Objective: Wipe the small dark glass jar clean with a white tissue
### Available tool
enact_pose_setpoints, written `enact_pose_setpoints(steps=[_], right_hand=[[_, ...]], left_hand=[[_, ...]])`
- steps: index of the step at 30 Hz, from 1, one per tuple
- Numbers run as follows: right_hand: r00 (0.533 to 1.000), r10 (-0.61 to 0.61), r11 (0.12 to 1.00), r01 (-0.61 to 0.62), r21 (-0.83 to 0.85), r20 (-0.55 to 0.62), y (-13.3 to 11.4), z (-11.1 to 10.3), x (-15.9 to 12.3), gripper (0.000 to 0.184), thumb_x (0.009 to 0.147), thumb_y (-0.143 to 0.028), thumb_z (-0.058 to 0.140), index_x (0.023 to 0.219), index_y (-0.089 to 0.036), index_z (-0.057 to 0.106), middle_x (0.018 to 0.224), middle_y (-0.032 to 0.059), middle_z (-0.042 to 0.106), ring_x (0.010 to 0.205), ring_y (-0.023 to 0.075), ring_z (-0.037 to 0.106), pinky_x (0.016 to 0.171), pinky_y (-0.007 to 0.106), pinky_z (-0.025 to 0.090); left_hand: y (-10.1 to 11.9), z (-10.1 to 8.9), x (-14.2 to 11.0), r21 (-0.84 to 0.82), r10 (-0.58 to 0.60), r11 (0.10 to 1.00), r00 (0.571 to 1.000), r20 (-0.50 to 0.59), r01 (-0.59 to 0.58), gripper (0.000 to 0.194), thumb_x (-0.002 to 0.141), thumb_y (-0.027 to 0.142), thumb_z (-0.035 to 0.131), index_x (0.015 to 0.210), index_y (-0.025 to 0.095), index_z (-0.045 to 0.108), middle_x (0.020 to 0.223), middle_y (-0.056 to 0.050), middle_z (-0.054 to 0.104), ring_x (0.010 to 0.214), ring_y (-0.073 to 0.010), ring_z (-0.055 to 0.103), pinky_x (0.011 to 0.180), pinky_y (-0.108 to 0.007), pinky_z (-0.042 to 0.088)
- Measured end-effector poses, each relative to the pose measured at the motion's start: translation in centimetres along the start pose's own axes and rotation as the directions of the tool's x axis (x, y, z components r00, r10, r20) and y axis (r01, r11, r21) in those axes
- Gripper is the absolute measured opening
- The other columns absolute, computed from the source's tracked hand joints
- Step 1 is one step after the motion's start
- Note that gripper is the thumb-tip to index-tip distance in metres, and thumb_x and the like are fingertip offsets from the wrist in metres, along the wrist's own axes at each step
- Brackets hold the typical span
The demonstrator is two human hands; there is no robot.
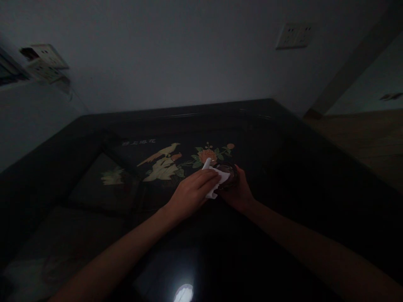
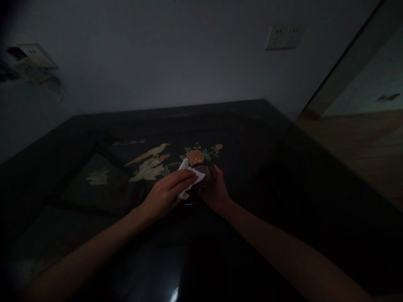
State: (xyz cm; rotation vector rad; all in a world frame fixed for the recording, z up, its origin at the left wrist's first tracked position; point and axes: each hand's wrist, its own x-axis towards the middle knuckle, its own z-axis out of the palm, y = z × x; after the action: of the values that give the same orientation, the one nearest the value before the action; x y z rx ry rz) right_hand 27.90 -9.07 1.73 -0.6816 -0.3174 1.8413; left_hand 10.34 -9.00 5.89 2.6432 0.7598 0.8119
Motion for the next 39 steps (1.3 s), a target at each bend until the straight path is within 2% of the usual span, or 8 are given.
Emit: enact_pose_setpoints(steps=[3,7,13,17,24,31,35,39], right_hand=[[1.0,-0.002,1.0,0.002,-0.011,0.028,0.0,-0.1,0.1,0.037,0.082,-0.051,0.044,0.086,-0.023,0.067,0.081,-0.0002,0.071,0.085,0.0205,0.064,0.079,0.035,0.051],[0.997,0.002,0.997,0.004,-0.074,0.076,0.1,0.0,0.1,0.041,0.081,-0.055,0.044,0.087,-0.021,0.067,0.081,0.002,0.071,0.085,0.0202,0.066,0.084,0.034,0.051],[0.996,-0.064,0.995,0.059,-0.082,-0.061,0.6,0.2,0.1,0.027,0.077,-0.047,0.054,0.08,-0.023,0.066,0.072,-0.0005,0.069,0.076,0.0204,0.066,0.074,0.033,0.053],[0.998,-0.066,0.994,0.064,-0.093,-0.012,0.6,0.4,0.2,0.026,0.079,-0.046,0.051,0.086,-0.026,0.066,0.079,-0.0017,0.071,0.084,0.0203,0.066,0.079,0.034,0.052],[0.999,-0.027,0.995,0.03,-0.09,0.041,0.3,0.1,0.2,0.038,0.08,-0.054,0.043,0.089,-0.025,0.065,0.084,0.0015,0.072,0.093,0.0253,0.065,0.083,0.042,0.05],[0.998,-0.044,0.986,0.052,-0.161,0.052,0.3,0.3,0.2,0.04,0.077,-0.057,0.043,0.08,-0.024,0.065,0.08,0.0035,0.072,0.094,0.0256,0.066,0.083,0.042,0.051],[0.998,0.023,0.984,-0.012,-0.177,0.061,0.1,0.7,0.0,0.046,0.073,-0.06,0.045,0.079,-0.02,0.066,0.08,0.0073,0.072,0.094,0.0269,0.066,0.08,0.04,0.053],[0.997,0.08,0.979,-0.076,-0.188,0.012,0.2,0.1,-0.2,0.049,0.075,-0.061,0.045,0.081,-0.017,0.066,0.077,0.0085,0.071,0.091,0.0258,0.067,0.082,0.038,0.054]], left_hand=[[0.2,-0.1,-0.1,-0.104,-0.004,0.995,1.0,0.013,0.005,0.036,0.091,0.019,0.044,0.125,0.02,0.056,0.126,-0.012,0.06,0.123,-0.0242,0.051,0.107,-0.045,0.038],[0.4,0.3,-0.1,-0.136,0.042,0.99,0.995,0.094,-0.029,0.043,0.09,0.017,0.044,0.133,0.019,0.049,0.136,-0.011,0.052,0.132,-0.0228,0.041,0.111,-0.043,0.031],[0.3,0.9,0.2,-0.064,-0.013,0.998,0.993,0.114,0.02,0.059,0.086,0.017,0.048,0.142,0.019,0.033,0.149,-0.012,0.032,0.14,-0.0242,0.024,0.114,-0.046,0.022],[0.1,0.9,0.1,-0.011,-0.065,0.998,0.993,0.096,0.066,0.062,0.082,0.016,0.054,0.142,0.017,0.034,0.148,-0.014,0.033,0.139,-0.0255,0.027,0.114,-0.045,0.023],[0.6,0.7,-0.6,0.07,-0.199,0.979,0.977,0.076,0.194,0.058,0.083,0.005,0.043,0.139,0.02,0.039,0.147,-0.012,0.036,0.131,-0.0253,0.042,0.108,-0.041,0.035],[3.1,0.0,-0.9,-0.047,-0.16,0.986,0.986,0.05,0.162,0.044,0.087,0.008,0.042,0.129,0.017,0.052,0.134,-0.013,0.052,0.13,-0.0253,0.042,0.11,-0.042,0.032],[4.3,0.4,-0.8,-0.074,-0.136,0.987,0.985,0.11,0.145,0.048,0.085,0.005,0.04,0.132,0.013,0.048,0.137,-0.015,0.049,0.131,-0.0256,0.04,0.111,-0.041,0.031],[4.0,1.1,-0.6,-0.043,-0.09,0.995,0.99,0.111,0.096,0.053,0.086,0.004,0.038,0.138,0.017,0.04,0.143,-0.012,0.042,0.136,-0.0221,0.032,0.113,-0.04,0.027]])
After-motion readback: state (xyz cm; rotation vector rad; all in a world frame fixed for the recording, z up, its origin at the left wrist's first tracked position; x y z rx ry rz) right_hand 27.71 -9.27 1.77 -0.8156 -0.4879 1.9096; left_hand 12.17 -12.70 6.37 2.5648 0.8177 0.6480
